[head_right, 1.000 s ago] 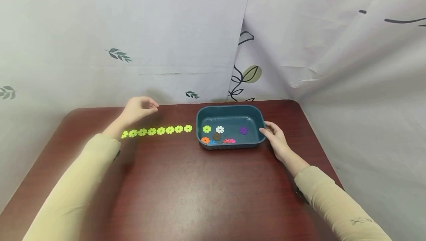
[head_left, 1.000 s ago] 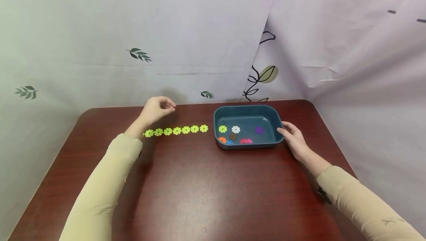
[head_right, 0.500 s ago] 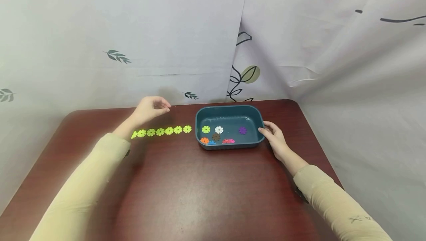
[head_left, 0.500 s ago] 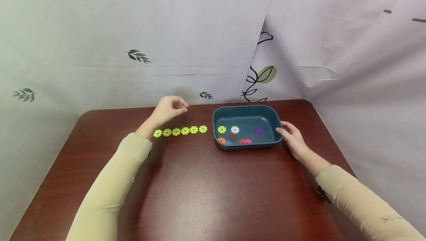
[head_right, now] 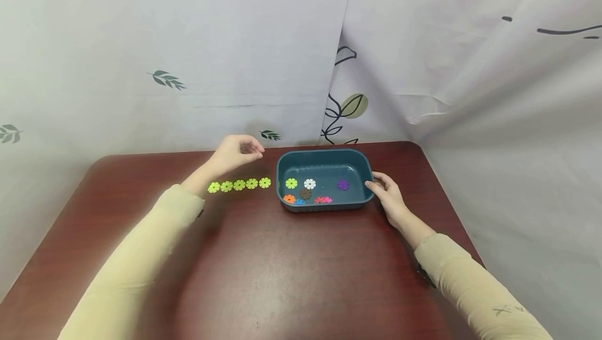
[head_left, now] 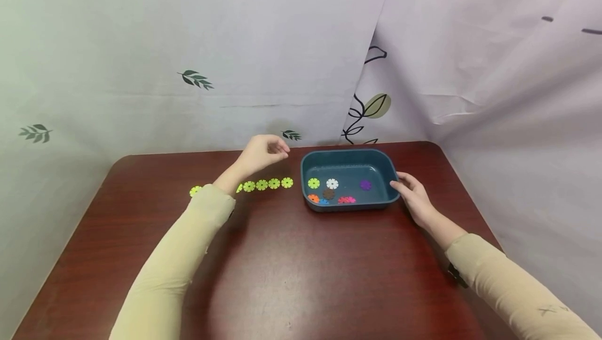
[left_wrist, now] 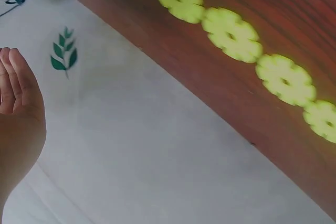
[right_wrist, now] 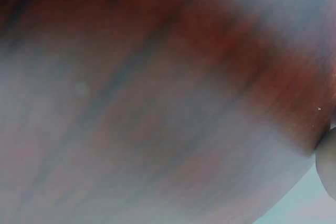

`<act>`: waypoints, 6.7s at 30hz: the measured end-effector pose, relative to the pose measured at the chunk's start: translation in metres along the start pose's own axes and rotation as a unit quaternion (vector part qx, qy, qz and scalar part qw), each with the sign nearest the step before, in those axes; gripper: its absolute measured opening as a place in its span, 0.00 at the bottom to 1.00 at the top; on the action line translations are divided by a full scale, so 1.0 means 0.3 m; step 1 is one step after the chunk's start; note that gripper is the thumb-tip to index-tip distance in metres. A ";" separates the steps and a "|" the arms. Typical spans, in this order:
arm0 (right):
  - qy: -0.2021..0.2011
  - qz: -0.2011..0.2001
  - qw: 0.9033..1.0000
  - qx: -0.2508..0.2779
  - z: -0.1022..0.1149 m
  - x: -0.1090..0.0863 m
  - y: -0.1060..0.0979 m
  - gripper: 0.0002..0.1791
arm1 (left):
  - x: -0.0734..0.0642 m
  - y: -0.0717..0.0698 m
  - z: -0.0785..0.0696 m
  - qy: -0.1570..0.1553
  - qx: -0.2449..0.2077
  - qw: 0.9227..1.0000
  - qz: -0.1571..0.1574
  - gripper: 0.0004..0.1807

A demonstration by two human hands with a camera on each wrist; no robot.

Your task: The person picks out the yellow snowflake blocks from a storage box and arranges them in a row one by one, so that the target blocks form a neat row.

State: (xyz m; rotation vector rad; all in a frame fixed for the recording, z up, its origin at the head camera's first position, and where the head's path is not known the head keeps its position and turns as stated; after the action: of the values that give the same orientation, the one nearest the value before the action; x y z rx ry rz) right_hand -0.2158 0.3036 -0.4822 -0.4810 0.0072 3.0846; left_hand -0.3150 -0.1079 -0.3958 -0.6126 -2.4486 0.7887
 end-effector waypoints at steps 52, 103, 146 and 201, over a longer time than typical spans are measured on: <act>0.005 0.000 1.000 -0.005 -0.007 0.004 -0.005 0.19 | 0.179 0.353 -0.079 0.120 0.239 0.899 0.346 0.11; 0.002 -0.010 1.000 -0.018 -0.009 0.005 -0.001 0.19 | 0.175 0.402 -0.073 0.107 0.217 0.905 0.350 0.09; 0.004 -0.007 1.000 -0.010 -0.009 0.004 0.000 0.17 | 0.178 0.396 -0.074 0.137 0.182 0.916 0.331 0.12; -0.001 -0.014 1.000 -0.017 -0.003 0.023 -0.002 0.15 | -0.057 0.025 0.026 -0.040 -0.186 0.976 -0.109 0.08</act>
State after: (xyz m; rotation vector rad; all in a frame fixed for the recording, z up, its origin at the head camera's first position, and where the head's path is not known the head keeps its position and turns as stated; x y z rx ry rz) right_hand -0.2221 0.3042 -0.4851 -0.4738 -0.0519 3.0633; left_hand -0.3042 -0.1150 -0.4115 -0.4373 -2.7031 0.2727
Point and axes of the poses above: each hand's wrist, its own x-axis towards the middle knuckle, its own y-axis out of the palm, z = x × y, the point moved 3 cm from there along x, towards the middle knuckle, and after that the axes turned 13 degrees about y, right-handed, at the moved point
